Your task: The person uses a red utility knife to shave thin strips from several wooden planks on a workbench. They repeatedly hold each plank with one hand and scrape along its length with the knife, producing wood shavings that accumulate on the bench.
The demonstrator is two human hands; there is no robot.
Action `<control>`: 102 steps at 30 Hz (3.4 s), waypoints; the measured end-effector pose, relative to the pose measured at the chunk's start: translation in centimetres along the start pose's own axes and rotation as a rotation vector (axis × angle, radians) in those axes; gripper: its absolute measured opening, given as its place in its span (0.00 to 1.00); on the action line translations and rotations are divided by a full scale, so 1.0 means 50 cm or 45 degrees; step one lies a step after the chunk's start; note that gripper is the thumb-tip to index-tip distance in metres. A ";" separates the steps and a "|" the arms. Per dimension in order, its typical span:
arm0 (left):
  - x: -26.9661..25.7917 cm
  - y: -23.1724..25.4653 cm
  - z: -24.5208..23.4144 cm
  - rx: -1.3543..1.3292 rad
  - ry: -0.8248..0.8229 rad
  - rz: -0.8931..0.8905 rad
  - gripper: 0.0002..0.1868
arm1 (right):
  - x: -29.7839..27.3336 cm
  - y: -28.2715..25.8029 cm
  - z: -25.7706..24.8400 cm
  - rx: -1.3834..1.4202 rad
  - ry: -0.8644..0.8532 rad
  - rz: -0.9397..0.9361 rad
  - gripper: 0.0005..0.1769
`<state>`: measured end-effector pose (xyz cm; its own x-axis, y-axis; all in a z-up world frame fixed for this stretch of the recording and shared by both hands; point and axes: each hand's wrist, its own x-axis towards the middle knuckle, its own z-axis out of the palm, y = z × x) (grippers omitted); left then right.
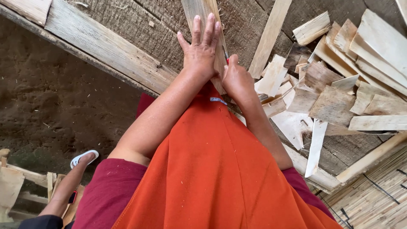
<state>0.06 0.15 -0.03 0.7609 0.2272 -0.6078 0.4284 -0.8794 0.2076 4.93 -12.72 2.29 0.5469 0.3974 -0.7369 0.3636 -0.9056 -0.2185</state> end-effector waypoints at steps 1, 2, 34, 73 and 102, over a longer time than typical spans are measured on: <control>-0.001 0.001 -0.005 -0.004 -0.026 0.001 0.71 | 0.003 0.008 0.009 -0.009 0.019 -0.003 0.09; -0.003 0.002 -0.010 -0.008 -0.052 0.003 0.70 | 0.005 0.017 0.017 -0.018 0.037 -0.006 0.09; 0.002 0.003 -0.002 -0.069 -0.038 -0.037 0.80 | -0.100 0.061 0.051 -0.141 -0.020 0.067 0.07; -0.028 0.035 -0.049 -0.058 -0.133 -0.111 0.78 | -0.194 0.122 0.068 -0.036 -0.339 0.278 0.15; 0.052 -0.093 0.119 -2.048 0.600 -0.325 0.13 | -0.079 0.155 0.045 0.401 0.833 0.061 0.18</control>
<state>-2.85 2.32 -7.15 0.5405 0.6422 -0.5436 0.3535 0.4130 0.8393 3.91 -21.65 2.06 0.9316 0.2742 -0.2387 0.1472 -0.8849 -0.4419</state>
